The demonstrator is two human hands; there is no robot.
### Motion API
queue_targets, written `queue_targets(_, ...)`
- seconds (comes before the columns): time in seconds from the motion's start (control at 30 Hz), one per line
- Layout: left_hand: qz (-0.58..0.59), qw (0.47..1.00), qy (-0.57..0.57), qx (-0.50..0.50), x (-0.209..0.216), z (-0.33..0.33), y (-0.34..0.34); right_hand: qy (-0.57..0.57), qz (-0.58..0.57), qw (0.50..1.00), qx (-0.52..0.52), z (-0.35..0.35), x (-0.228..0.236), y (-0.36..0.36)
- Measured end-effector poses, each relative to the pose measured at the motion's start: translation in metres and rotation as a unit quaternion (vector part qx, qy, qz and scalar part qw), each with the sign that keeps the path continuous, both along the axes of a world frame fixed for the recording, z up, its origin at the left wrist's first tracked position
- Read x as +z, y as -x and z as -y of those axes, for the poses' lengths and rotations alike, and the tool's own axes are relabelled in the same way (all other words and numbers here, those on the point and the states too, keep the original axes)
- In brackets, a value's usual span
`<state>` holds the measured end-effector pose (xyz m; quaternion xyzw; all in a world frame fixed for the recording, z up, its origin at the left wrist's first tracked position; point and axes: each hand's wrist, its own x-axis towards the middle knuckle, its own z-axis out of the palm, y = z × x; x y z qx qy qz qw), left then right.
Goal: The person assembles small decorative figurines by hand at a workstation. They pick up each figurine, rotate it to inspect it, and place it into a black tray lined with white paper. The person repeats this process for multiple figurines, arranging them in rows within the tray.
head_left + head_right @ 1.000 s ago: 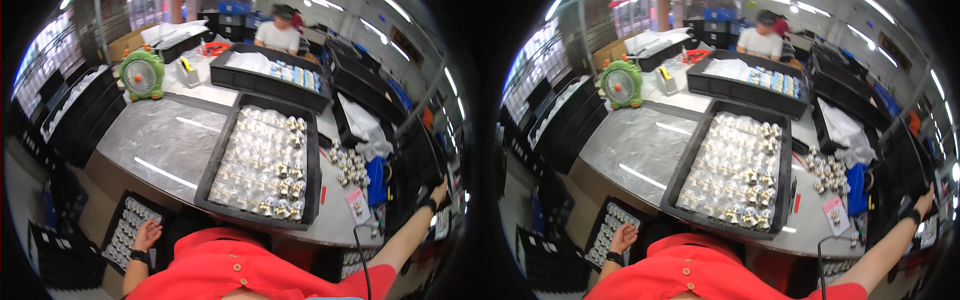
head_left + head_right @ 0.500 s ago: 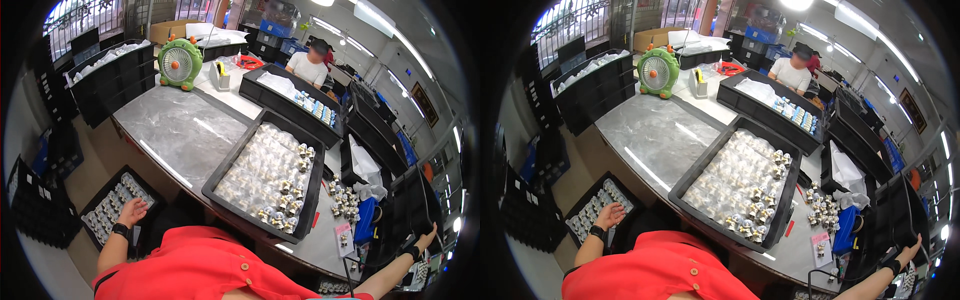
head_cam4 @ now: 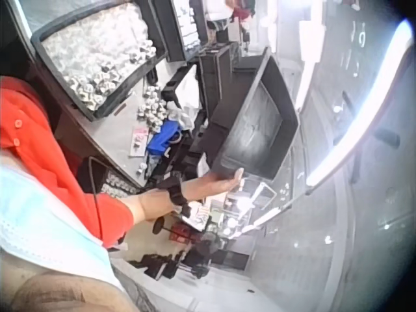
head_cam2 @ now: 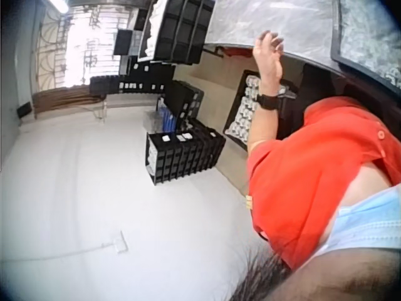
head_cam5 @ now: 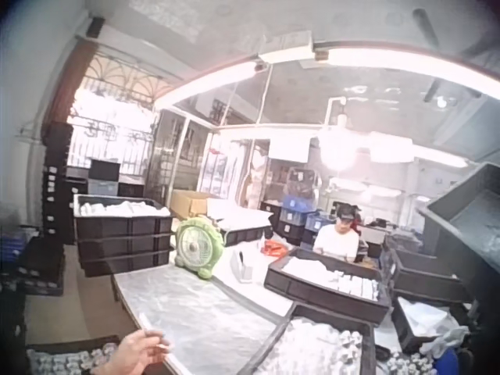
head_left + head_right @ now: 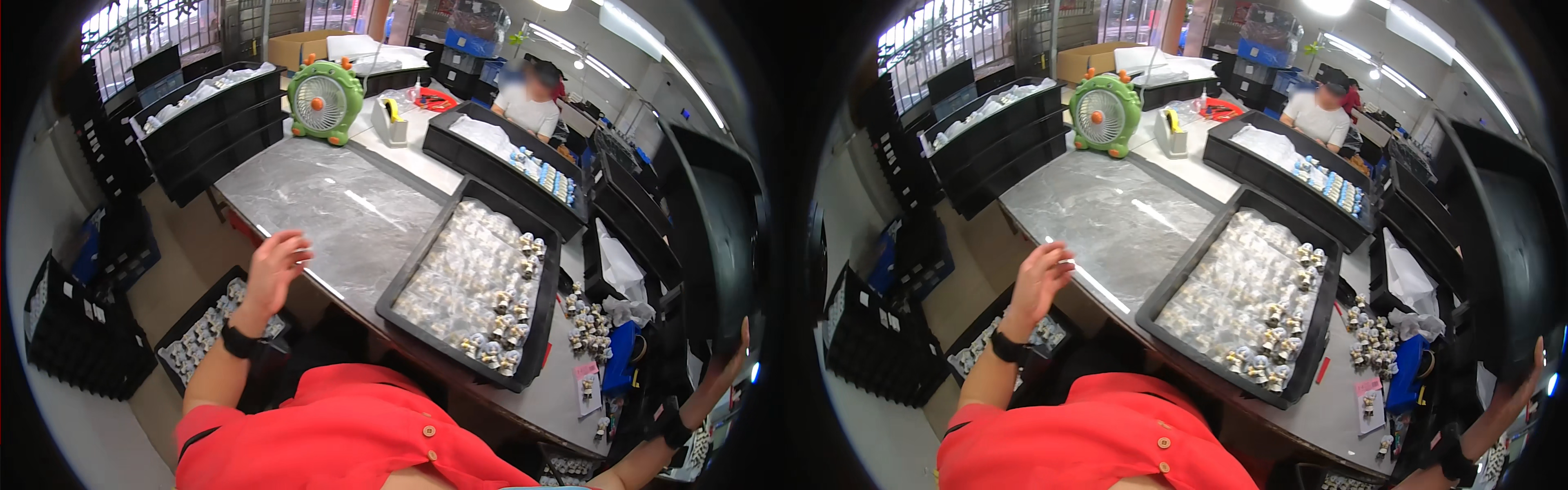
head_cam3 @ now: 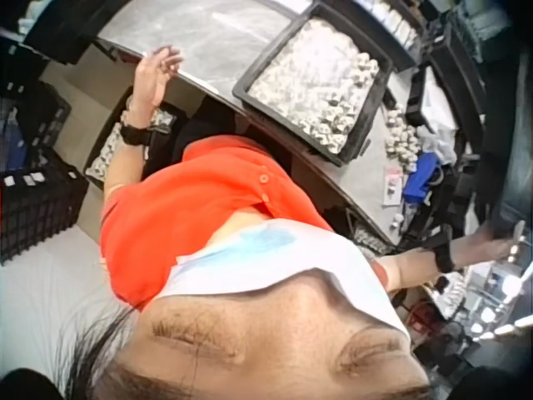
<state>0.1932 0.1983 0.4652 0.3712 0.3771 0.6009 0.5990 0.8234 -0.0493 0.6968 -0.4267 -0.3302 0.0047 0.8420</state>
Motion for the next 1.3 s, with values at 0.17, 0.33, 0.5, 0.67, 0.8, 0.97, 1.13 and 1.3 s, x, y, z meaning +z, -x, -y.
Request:
queue_targets(0.17,0.129,0.970,-0.052,-0.201,0.044,0.013,-0.050,0.177,0.286,0.940,0.059,-0.062,-0.026,0.097)
queue_targets(0.33,0.179,0.971,-0.032,-0.154,0.062,0.035,-0.015,0.240,-0.053,0.839,0.485,-0.171,-0.057,0.268)
queue_targets(0.5,0.154,0.988,0.011,-0.028,0.042,0.045,0.068,0.333,-0.176,0.689,0.619,-0.236,-0.104,0.369)
queue_targets(0.67,0.109,0.989,0.078,0.064,0.021,0.023,0.107,0.348,-0.226,0.629,0.657,-0.274,-0.167,0.409)
queue_targets(0.8,0.118,0.981,0.083,0.128,-0.001,-0.006,0.118,0.372,-0.178,0.650,0.638,-0.277,-0.176,0.428)
queue_targets(0.97,0.146,0.981,0.064,0.108,-0.013,-0.039,0.111,0.471,-0.174,0.571,0.649,-0.273,-0.204,0.391)
queue_targets(1.13,0.121,0.985,0.080,0.098,-0.064,-0.069,0.122,0.447,-0.039,0.572,0.686,-0.264,-0.160,0.340)
queue_targets(1.3,0.080,0.982,0.093,0.141,-0.066,-0.078,0.095,0.396,0.015,0.739,0.545,-0.257,-0.128,0.235)
